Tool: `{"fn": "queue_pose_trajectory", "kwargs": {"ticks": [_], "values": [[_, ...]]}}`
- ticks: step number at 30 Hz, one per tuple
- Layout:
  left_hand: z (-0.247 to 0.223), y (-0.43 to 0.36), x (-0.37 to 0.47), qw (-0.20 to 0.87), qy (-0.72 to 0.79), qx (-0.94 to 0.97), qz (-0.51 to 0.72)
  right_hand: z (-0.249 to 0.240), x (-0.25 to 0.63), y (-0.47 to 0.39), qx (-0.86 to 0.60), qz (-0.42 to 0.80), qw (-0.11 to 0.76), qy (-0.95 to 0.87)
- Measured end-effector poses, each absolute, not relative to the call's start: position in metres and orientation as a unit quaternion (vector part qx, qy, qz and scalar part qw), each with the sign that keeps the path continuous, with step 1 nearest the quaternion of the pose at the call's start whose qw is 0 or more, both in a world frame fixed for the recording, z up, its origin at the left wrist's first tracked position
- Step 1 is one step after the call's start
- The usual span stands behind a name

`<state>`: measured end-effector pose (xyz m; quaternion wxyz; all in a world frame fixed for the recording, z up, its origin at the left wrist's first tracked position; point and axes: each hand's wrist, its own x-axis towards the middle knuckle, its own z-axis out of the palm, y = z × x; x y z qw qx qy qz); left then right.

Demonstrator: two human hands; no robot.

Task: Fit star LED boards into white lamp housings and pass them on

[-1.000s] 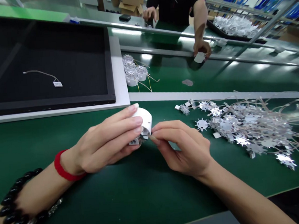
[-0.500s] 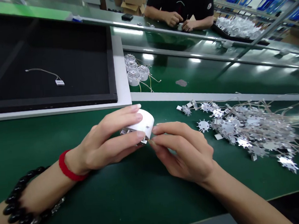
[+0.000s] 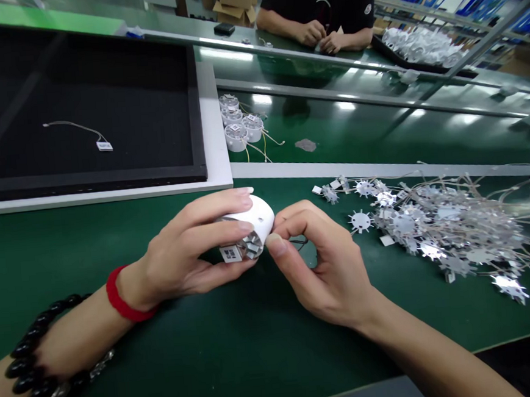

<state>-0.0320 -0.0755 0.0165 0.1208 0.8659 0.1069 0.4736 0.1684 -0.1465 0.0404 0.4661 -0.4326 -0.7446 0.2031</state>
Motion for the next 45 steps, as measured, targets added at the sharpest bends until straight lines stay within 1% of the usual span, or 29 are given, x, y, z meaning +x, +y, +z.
{"fn": "queue_pose_trajectory", "kwargs": {"ticks": [5,8,10,15,19,23,26,28,33,37,40,45], "values": [[0.014,-0.076,-0.029,0.188,0.103,0.852,0.477,0.038,0.169,-0.146,-0.411,0.175,0.469,-0.762],[0.009,-0.075,-0.028,0.299,0.099,0.824,0.471,0.037,0.171,-0.144,-0.418,0.173,0.467,-0.759],[0.007,-0.075,-0.029,0.368,0.112,0.803,0.455,0.036,0.171,-0.143,-0.435,0.191,0.461,-0.75],[0.008,-0.076,-0.03,0.466,0.166,0.759,0.423,0.035,0.17,-0.144,-0.467,0.257,0.453,-0.715],[0.01,-0.076,-0.031,0.546,0.198,0.709,0.401,0.037,0.172,-0.143,-0.468,0.261,0.444,-0.718],[0.011,-0.073,-0.033,0.596,0.203,0.676,0.382,0.038,0.179,-0.139,-0.416,0.196,0.428,-0.778],[0.012,-0.072,-0.033,0.641,0.188,0.645,0.371,0.036,0.183,-0.135,-0.388,0.1,0.374,-0.837],[0.013,-0.071,-0.033,0.672,0.177,0.625,0.356,0.034,0.183,-0.134,-0.379,0.046,0.352,-0.855],[0.016,-0.069,-0.033,0.738,0.178,0.583,0.29,0.03,0.182,-0.134,-0.36,0.001,0.365,-0.859],[0.016,-0.067,-0.035,0.769,0.2,0.562,0.231,0.029,0.183,-0.133,-0.35,-0.02,0.36,-0.865],[0.013,-0.065,-0.037,0.768,0.234,0.556,0.215,0.026,0.185,-0.131,-0.362,-0.042,0.354,-0.861],[0.007,-0.064,-0.037,0.675,0.289,0.638,0.23,0.017,0.189,-0.121,-0.39,-0.078,0.353,-0.847]]}}
